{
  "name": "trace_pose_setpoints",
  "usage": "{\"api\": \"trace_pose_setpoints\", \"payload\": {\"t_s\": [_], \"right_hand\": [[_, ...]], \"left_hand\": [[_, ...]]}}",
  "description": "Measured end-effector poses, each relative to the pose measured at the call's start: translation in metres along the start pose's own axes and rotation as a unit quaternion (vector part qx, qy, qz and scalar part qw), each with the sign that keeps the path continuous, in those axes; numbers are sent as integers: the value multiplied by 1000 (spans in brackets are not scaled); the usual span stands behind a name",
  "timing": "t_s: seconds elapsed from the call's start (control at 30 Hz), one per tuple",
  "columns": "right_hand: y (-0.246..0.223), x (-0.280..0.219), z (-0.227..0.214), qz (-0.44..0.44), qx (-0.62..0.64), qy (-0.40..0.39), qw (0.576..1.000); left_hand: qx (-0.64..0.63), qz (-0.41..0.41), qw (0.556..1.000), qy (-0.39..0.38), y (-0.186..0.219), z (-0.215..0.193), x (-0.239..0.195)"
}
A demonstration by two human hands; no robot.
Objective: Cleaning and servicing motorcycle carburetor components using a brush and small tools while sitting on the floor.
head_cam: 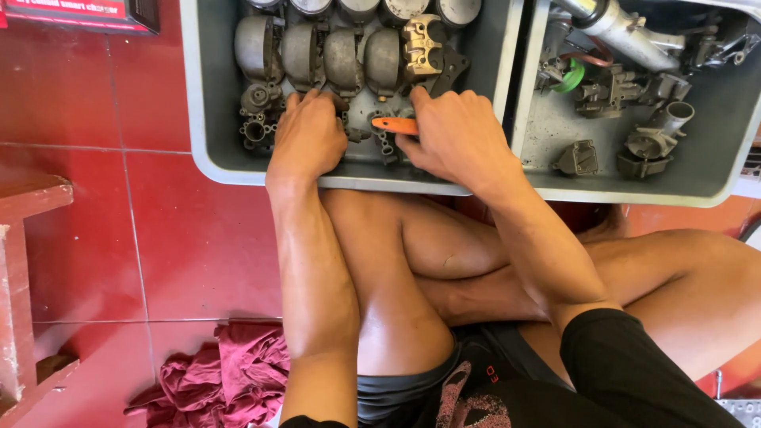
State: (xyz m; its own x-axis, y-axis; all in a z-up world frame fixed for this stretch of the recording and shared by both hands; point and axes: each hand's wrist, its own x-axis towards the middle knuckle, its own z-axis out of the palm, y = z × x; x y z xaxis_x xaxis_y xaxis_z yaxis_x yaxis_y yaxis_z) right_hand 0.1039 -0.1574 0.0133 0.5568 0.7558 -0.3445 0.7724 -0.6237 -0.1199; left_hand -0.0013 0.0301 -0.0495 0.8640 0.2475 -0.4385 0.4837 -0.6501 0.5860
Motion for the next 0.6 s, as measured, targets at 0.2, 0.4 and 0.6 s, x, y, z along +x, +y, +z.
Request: {"api": "trace_pose_setpoints", "payload": {"t_s": [0.2, 0.4, 0.6], "right_hand": [[-22, -10, -10, 31, -83, -72, 993], [-3, 0, -15, -20, 58, -104, 993], [0, 5, 6, -46, 46, -128, 990]], "left_hand": [[-11, 1, 1000, -3, -5, 1, 0], [5, 1, 1000, -7, -4, 5, 4], [-2, -7, 1000, -8, -11, 10, 6]]}}
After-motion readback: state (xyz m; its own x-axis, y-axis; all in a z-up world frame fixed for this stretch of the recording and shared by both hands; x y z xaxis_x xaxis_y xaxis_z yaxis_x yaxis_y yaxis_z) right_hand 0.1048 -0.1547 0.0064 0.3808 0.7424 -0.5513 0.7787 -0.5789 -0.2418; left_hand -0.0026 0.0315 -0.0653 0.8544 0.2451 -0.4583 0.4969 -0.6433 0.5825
